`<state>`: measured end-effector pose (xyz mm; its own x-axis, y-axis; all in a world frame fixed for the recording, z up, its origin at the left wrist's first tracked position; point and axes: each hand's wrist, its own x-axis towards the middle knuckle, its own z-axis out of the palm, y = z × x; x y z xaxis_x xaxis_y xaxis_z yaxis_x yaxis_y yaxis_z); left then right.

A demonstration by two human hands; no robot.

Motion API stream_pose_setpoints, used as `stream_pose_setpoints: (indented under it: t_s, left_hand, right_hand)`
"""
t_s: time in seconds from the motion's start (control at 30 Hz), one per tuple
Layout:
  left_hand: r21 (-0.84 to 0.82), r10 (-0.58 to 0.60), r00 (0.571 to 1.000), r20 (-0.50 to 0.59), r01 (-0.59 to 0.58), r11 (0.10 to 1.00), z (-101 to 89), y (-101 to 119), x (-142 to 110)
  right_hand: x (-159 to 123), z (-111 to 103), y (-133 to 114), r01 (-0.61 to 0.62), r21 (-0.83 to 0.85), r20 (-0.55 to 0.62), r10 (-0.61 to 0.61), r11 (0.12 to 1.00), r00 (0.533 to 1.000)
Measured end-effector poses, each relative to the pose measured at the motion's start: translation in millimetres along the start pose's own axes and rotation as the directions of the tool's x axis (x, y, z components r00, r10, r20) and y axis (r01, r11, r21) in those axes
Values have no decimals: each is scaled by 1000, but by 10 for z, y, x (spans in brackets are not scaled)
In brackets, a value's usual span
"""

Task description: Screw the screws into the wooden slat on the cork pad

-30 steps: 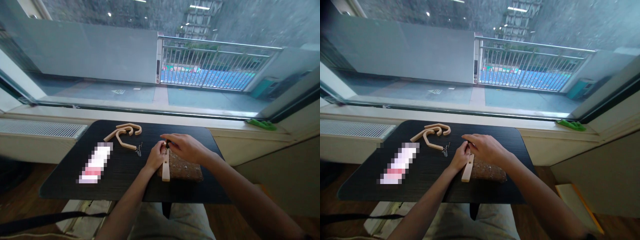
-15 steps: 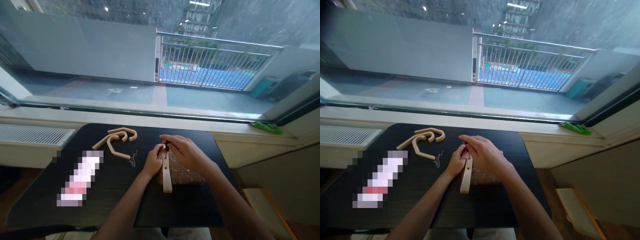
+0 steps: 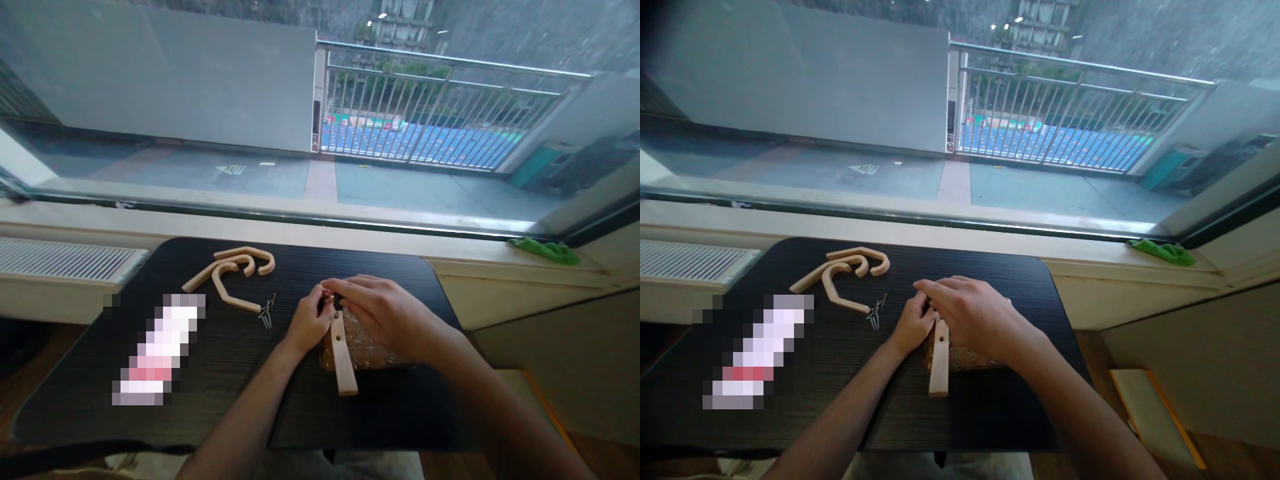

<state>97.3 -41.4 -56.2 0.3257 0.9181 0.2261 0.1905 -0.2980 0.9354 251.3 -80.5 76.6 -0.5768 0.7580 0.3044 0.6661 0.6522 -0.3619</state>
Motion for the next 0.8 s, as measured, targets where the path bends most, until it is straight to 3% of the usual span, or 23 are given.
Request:
stream_pose_setpoints:
  t_s: [0.23, 0.53, 0.8]
  left_hand:
    - [44, 30, 996, 80, -33, 998, 6, 54, -54]
    - [3, 41, 976, 212, -43, 999, 42, 103, -75]
    - [24, 52, 971, 231, -59, 998, 14, 137, -75]
  right_hand:
    - [-105, -101, -153, -39, -66, 111, 46, 997, 993]
    - [-235, -209, -220, -2, -67, 106, 9, 998, 994]
    - [-269, -187, -190, 7, -107, 94, 3, 994, 996]
